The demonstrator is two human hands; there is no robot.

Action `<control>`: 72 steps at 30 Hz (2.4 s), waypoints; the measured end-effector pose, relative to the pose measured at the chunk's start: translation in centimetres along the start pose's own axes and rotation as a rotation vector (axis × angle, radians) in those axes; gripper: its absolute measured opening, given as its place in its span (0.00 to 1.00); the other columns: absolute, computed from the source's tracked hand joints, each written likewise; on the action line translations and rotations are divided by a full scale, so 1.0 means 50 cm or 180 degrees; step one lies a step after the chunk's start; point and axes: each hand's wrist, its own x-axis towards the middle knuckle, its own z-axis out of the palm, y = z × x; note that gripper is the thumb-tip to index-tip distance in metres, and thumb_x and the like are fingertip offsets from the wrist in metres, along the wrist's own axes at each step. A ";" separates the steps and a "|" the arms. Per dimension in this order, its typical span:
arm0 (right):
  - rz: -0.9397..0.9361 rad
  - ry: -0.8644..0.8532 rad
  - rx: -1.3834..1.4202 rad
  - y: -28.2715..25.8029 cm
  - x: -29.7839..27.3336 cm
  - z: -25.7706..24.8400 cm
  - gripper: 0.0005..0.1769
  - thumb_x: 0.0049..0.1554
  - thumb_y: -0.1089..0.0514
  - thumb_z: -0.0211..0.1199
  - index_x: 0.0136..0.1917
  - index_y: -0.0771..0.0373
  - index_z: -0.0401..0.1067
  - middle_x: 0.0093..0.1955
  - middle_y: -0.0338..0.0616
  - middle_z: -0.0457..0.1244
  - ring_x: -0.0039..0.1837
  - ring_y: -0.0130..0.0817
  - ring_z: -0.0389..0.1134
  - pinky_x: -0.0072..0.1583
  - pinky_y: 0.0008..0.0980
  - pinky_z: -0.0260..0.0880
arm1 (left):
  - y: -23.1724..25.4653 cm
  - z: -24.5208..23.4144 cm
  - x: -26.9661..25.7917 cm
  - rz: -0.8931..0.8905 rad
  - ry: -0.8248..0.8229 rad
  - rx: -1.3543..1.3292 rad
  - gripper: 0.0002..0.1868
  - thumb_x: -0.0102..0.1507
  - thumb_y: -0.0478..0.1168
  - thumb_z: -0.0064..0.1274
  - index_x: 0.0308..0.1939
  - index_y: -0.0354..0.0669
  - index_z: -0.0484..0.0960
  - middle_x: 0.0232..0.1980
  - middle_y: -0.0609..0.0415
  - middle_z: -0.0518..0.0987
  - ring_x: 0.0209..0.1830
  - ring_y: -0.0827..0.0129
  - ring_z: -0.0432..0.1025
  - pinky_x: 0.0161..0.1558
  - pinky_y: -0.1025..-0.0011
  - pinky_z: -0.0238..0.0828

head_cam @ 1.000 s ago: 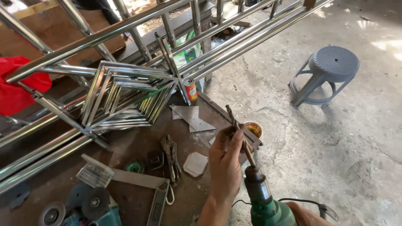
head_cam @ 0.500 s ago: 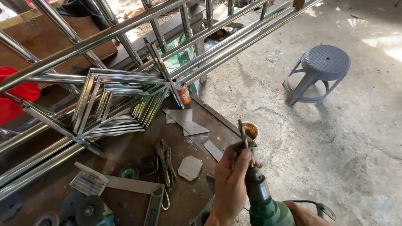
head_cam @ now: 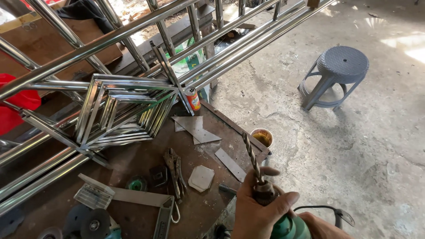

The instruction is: The person carries a plastic case of drill bits to a workbench, opens it and selects a bit. They insert the bit into a green electric drill, tighten the chuck, clamp a flat metal plate with locking pliers, and drill a hole into the plate.

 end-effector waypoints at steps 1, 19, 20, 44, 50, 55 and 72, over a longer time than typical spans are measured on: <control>-0.0005 -0.0001 0.0003 -0.083 0.002 -0.007 0.28 0.56 0.41 0.70 0.67 0.50 0.73 0.65 0.29 0.75 0.70 0.16 0.73 0.72 0.21 0.67 | 0.003 -0.003 -0.001 0.0001 0.0001 0.0006 0.27 0.55 0.27 0.68 0.57 0.36 0.76 0.26 0.54 0.79 0.22 0.70 0.74 0.32 0.74 0.70; -0.1333 0.0121 -0.2524 -0.091 -0.104 -0.019 0.39 0.59 0.49 0.66 0.80 0.36 0.54 0.73 0.30 0.62 0.56 0.36 0.75 0.57 0.37 0.80 | -0.034 -0.095 0.029 0.0306 0.0200 -0.0417 0.20 0.58 0.25 0.61 0.53 0.36 0.74 0.28 0.47 0.78 0.19 0.60 0.74 0.23 0.63 0.77; -0.1718 0.0539 -0.2674 -0.081 -0.106 -0.011 0.38 0.57 0.50 0.69 0.77 0.39 0.58 0.67 0.32 0.67 0.53 0.36 0.78 0.53 0.37 0.83 | -0.031 -0.094 0.027 0.0221 0.0238 -0.0383 0.21 0.58 0.26 0.61 0.54 0.35 0.73 0.28 0.46 0.78 0.20 0.60 0.74 0.25 0.62 0.78; -0.0699 0.0784 -0.3155 0.082 -0.057 0.016 0.22 0.56 0.48 0.64 0.62 0.25 0.67 0.52 0.16 0.62 0.40 0.24 0.74 0.44 0.30 0.84 | -0.012 -0.014 0.005 0.0000 0.0253 -0.0044 0.22 0.59 0.20 0.58 0.55 0.39 0.75 0.26 0.51 0.75 0.20 0.66 0.72 0.28 0.69 0.72; -0.1311 0.0992 -0.3194 0.050 -0.061 0.017 0.24 0.54 0.55 0.66 0.62 0.32 0.70 0.55 0.21 0.63 0.38 0.25 0.75 0.44 0.32 0.86 | 0.003 -0.013 0.001 -0.0002 0.0344 0.0239 0.27 0.59 0.22 0.60 0.60 0.40 0.73 0.26 0.51 0.76 0.21 0.67 0.74 0.30 0.70 0.76; -0.0825 0.1558 -0.3023 0.022 -0.072 0.046 0.13 0.55 0.46 0.60 0.53 0.27 0.75 0.47 0.08 0.68 0.36 0.13 0.77 0.42 0.27 0.84 | 0.006 -0.016 -0.007 -0.0035 0.0346 0.0361 0.34 0.57 0.23 0.61 0.66 0.43 0.69 0.27 0.51 0.78 0.23 0.67 0.76 0.30 0.71 0.75; 0.1616 0.0880 -0.0249 -0.155 -0.168 -0.198 0.21 0.56 0.47 0.68 0.61 0.53 0.81 0.47 0.43 0.80 0.44 0.35 0.76 0.45 0.32 0.72 | -0.005 -0.010 -0.008 -0.0316 0.0117 0.0593 0.31 0.56 0.43 0.65 0.59 0.35 0.73 0.28 0.52 0.80 0.24 0.67 0.77 0.34 0.71 0.81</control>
